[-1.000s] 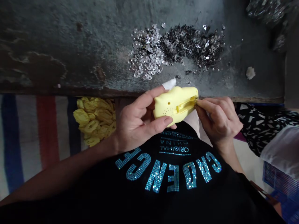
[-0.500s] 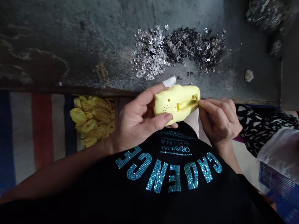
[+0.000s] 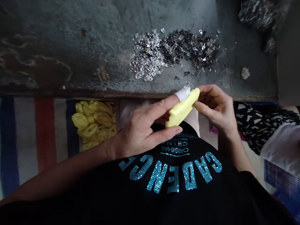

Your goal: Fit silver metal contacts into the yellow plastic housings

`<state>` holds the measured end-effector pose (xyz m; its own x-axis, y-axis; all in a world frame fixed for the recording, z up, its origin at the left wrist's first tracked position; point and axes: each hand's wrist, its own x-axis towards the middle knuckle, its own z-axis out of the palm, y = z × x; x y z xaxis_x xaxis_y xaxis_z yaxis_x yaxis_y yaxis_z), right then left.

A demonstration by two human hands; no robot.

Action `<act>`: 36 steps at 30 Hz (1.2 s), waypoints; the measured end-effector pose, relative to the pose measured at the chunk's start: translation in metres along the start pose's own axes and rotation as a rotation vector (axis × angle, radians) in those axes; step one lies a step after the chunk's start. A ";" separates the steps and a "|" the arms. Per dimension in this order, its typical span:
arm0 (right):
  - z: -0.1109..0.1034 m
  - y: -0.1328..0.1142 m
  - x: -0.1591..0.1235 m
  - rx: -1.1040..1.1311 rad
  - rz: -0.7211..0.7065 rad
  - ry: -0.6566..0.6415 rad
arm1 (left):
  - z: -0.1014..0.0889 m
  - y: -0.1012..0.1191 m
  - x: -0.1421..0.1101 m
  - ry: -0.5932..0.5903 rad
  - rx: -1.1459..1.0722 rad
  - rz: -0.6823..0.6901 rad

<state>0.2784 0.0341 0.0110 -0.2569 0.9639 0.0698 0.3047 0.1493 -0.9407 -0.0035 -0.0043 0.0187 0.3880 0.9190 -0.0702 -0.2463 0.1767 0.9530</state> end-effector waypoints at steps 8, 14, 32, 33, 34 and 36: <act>0.016 0.013 -0.024 0.005 -0.255 0.239 | 0.004 0.015 0.012 -0.287 0.253 0.244; 0.021 0.018 -0.030 0.062 -0.512 0.349 | 0.004 0.010 0.018 -0.389 0.202 0.331; 0.021 0.024 -0.031 0.018 -0.548 0.379 | -0.001 -0.010 0.035 -0.560 0.195 0.318; 0.025 0.023 -0.032 0.028 -0.498 0.410 | -0.001 -0.010 0.032 -0.536 0.155 0.271; 0.030 0.022 -0.032 0.037 -0.431 0.447 | 0.000 -0.011 0.030 -0.494 0.110 0.226; 0.041 0.022 -0.034 0.072 -0.281 0.504 | 0.003 -0.011 0.023 -0.345 0.046 0.159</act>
<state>0.2559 -0.0047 -0.0261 0.1545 0.8781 0.4529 0.2207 0.4161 -0.8821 0.0105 0.0140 0.0078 0.6262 0.7597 0.1751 -0.2901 0.0186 0.9568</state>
